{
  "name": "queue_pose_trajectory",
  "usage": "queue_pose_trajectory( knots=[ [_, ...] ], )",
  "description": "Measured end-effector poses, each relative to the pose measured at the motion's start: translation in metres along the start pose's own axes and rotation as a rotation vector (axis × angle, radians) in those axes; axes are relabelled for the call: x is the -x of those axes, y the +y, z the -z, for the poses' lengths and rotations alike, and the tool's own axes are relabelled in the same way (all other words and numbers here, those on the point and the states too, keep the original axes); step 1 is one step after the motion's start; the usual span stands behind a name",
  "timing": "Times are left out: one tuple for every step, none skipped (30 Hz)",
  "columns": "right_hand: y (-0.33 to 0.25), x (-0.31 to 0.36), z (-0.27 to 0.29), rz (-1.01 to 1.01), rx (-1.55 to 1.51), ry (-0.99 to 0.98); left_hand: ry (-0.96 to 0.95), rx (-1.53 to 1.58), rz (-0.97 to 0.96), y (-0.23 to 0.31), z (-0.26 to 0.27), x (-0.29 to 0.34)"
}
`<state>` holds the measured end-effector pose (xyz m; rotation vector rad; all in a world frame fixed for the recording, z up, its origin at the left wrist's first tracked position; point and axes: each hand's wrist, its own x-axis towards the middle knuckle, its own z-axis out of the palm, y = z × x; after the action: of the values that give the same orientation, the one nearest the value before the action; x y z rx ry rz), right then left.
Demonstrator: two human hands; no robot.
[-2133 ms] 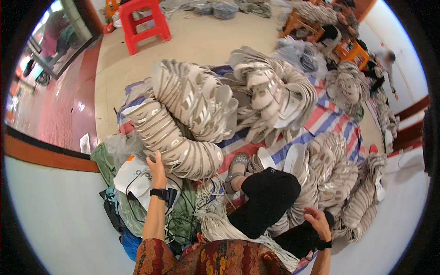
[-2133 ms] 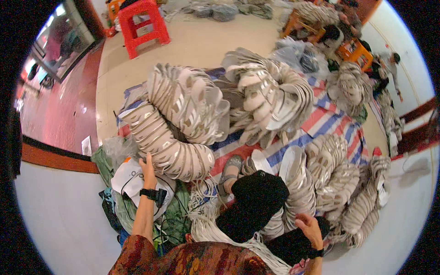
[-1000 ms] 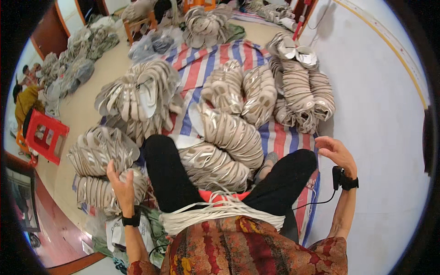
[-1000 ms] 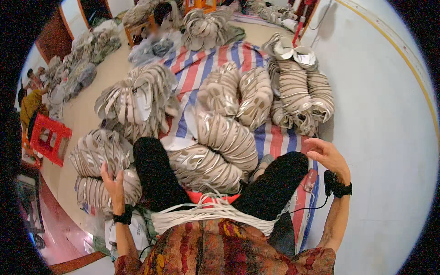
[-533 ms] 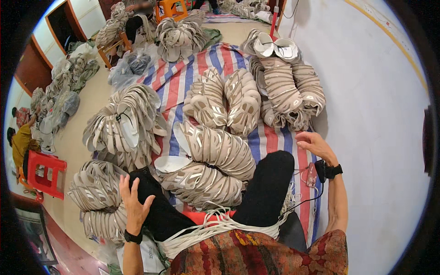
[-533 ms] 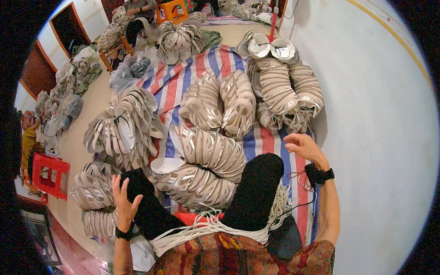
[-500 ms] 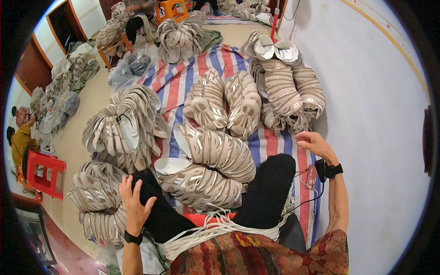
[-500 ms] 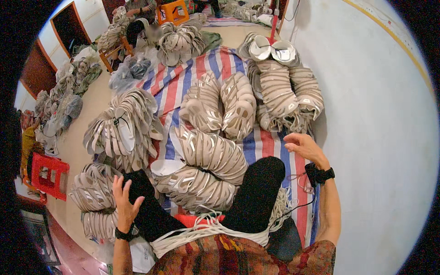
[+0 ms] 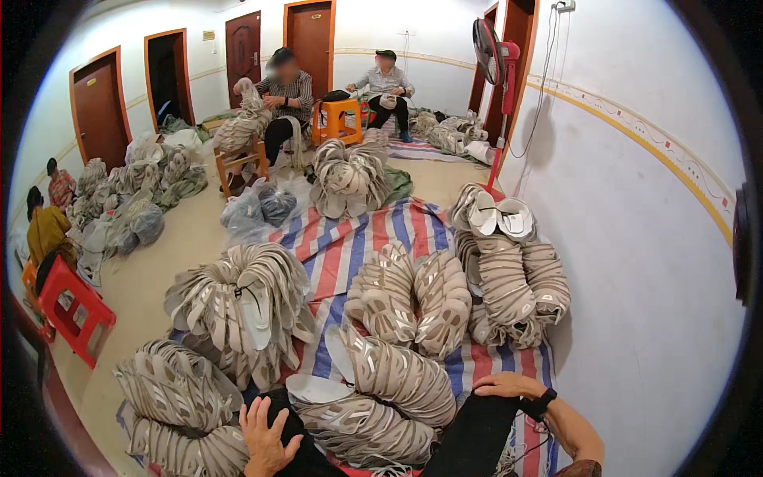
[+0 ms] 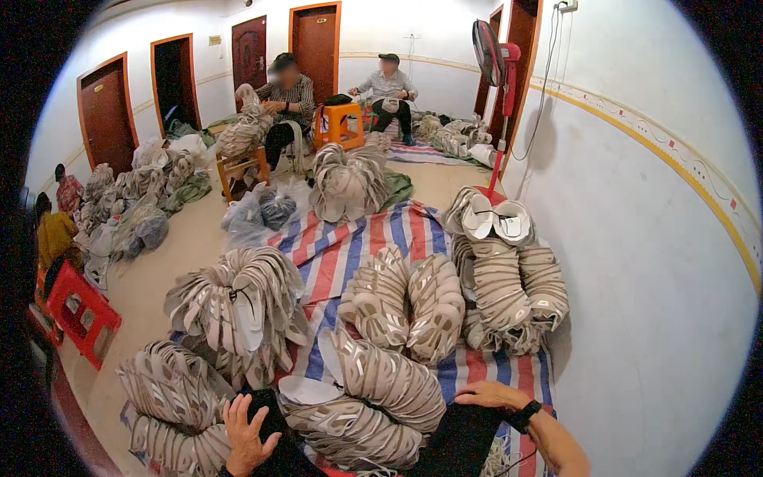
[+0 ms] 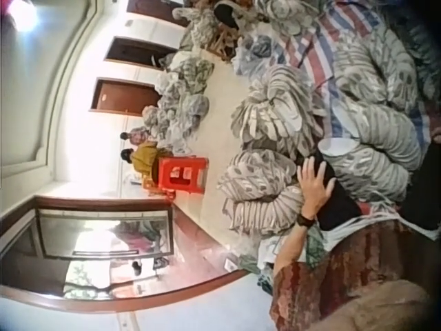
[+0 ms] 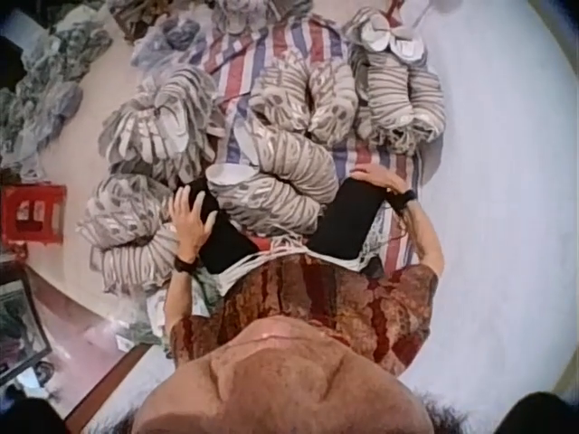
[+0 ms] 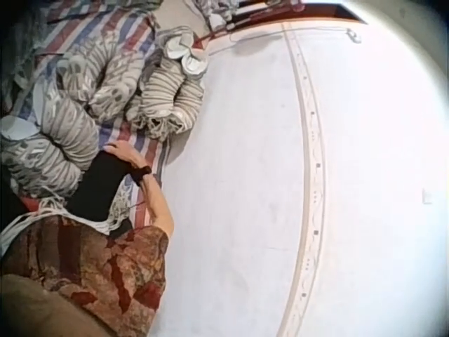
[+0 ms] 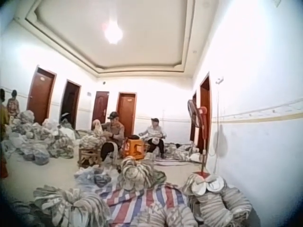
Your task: The recorder is lacing and organizing multiple white and tan sneakers.
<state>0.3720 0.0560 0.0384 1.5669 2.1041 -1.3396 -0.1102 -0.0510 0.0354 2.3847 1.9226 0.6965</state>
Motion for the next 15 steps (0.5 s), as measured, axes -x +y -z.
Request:
queue_pose_trajectory(
  knots=[
    [0.001,0.001,-0.001,0.002,0.002,-0.001,0.001,-0.001,0.002,-0.002,0.0,0.003],
    [0.001,0.003,0.0,0.027,0.031,-0.013,0.002,-0.003,0.006,-0.003,0.001,0.005],
    [0.002,0.004,0.0,0.034,0.074,-0.026,0.004,-0.004,0.012,-0.004,0.001,0.008],
    [0.002,0.006,-0.001,0.054,0.066,-0.027,0.007,-0.004,0.015,-0.005,0.001,0.01],
    [0.002,0.009,-0.002,0.087,0.111,0.009,0.017,0.006,0.012,-0.007,0.001,0.012],
    [0.002,0.011,-0.003,0.072,0.176,0.024,0.007,0.014,0.024,-0.008,0.001,0.013],
    [0.001,0.014,-0.004,0.121,0.157,0.043,0.026,0.015,0.012,-0.008,0.001,0.014],
    [0.0,0.018,-0.005,0.169,0.154,0.066,0.04,0.007,0.015,-0.009,0.0,0.015],
    [-0.001,0.021,-0.006,0.16,0.165,0.071,0.026,-0.004,0.025,-0.009,0.0,0.015],
    [-0.003,0.025,-0.008,0.221,0.15,0.087,0.053,-0.005,0.018,-0.008,-0.001,0.015],
    [-0.005,0.029,-0.009,0.25,0.183,0.111,0.058,-0.006,0.014,-0.007,-0.001,0.015],
    [-0.006,0.034,-0.011,0.263,0.221,0.137,0.042,-0.009,0.021,-0.006,-0.002,0.015],
    [-0.008,0.038,-0.014,0.28,0.212,0.133,0.059,-0.01,0.009,-0.005,-0.002,0.015],
    [-0.01,0.042,-0.016,0.262,0.237,0.173,0.059,-0.018,0.015,-0.003,-0.002,0.015],
    [-0.011,0.045,-0.018,0.21,0.287,0.191,0.037,-0.029,0.035,-0.002,-0.003,0.014]
  ],
)
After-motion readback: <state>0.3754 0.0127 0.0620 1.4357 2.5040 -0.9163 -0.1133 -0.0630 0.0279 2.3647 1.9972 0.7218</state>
